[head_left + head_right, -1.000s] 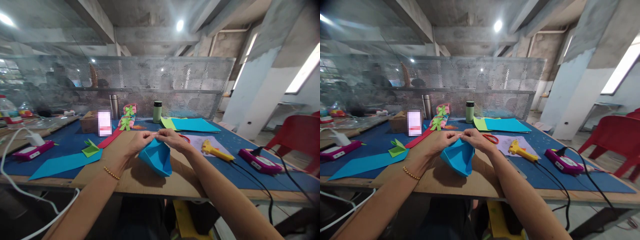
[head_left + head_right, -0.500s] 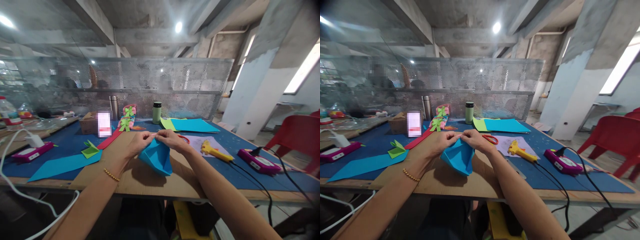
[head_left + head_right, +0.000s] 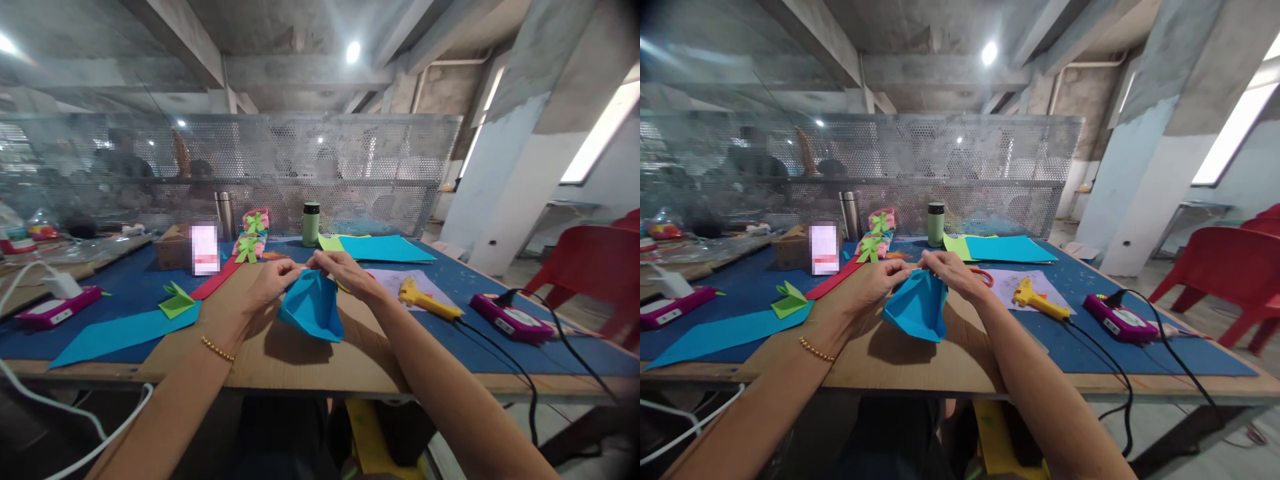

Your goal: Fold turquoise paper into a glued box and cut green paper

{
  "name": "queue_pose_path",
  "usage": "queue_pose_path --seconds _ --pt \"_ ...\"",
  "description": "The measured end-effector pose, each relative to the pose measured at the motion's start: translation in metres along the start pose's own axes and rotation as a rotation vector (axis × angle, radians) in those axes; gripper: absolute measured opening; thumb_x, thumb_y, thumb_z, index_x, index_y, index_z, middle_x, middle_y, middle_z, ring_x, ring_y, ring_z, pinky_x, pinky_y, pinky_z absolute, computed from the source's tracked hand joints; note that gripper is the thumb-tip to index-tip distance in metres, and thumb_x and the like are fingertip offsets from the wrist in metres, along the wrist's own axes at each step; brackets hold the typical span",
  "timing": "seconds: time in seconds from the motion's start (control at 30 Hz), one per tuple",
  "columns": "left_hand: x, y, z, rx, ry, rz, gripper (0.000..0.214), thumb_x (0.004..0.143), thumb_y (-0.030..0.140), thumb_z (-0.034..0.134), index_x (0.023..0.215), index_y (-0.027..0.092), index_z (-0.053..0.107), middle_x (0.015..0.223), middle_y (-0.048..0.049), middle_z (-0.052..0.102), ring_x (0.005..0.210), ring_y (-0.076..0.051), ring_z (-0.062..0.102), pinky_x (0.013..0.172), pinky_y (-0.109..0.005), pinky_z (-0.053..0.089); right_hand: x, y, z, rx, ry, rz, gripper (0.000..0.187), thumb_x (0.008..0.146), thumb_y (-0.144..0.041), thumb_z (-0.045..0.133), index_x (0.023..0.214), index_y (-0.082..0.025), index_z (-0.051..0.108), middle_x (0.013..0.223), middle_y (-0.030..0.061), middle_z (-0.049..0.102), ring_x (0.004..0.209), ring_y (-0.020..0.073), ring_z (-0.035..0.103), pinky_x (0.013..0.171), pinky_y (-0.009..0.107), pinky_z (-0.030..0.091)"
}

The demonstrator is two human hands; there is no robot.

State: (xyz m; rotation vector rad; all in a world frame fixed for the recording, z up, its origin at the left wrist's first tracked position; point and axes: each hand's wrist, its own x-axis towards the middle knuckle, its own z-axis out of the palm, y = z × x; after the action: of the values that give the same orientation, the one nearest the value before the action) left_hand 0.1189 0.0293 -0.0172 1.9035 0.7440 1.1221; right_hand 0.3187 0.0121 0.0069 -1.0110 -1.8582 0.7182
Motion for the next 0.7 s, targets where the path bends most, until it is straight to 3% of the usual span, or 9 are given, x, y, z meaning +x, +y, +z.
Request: queue_pose_path --seconds 0.13,0.27,0.4,0.7 --pt "0.007 -0.012 -0.008 -0.009 0.14 0.029 0.034 0.076 0.05 0.066 0.073 0.016 0.063 0.066 0.0017 0.053 0.062 -0.012 0.045 0.057 -0.024 0.035 0.003 0.01 -0.017 0.28 0.217 0.164 0.045 0.083 -0.059 0.062 0.09 -0.016 0.069 0.085 0.0091 0.071 0.072 0.0158 0.063 0.065 0.027 0.046" --pt "0.016 -0.029 -0.017 -0.084 0.279 0.072 0.033 0.073 0.05 0.067 0.075 0.017 0.063 0.064 0.0024 0.052 0.061 -0.012 0.045 0.056 -0.023 0.035 0.004 0.024 -0.025 0.35 0.089 0.292 0.031 0.075 -0.044 0.075 0.08 -0.013 0.071 0.077 0.008 0.071 0.069 0.0144 0.064 0.061 0.024 0.045" --pt "0.019 -0.035 -0.02 -0.054 0.385 0.046 0.033 0.072 0.051 0.068 0.075 0.018 0.064 0.06 0.0026 0.051 0.059 -0.013 0.045 0.053 -0.023 0.034 0.005 0.031 -0.019 0.36 0.024 0.226 0.035 0.071 -0.048 0.078 0.075 -0.014 0.07 0.072 0.006 0.069 0.067 0.0133 0.063 0.061 0.024 0.046" --pt "0.015 -0.026 -0.02 0.087 0.429 0.035 0.034 0.068 0.051 0.068 0.074 0.017 0.069 0.067 0.0003 0.06 0.065 -0.014 0.049 0.058 -0.023 0.038 0.009 0.024 -0.009 0.285 0.216 0.098 0.023 0.062 -0.037 0.077 0.063 -0.016 0.066 0.055 -0.0012 0.06 0.054 0.01 0.052 0.055 0.024 0.042"
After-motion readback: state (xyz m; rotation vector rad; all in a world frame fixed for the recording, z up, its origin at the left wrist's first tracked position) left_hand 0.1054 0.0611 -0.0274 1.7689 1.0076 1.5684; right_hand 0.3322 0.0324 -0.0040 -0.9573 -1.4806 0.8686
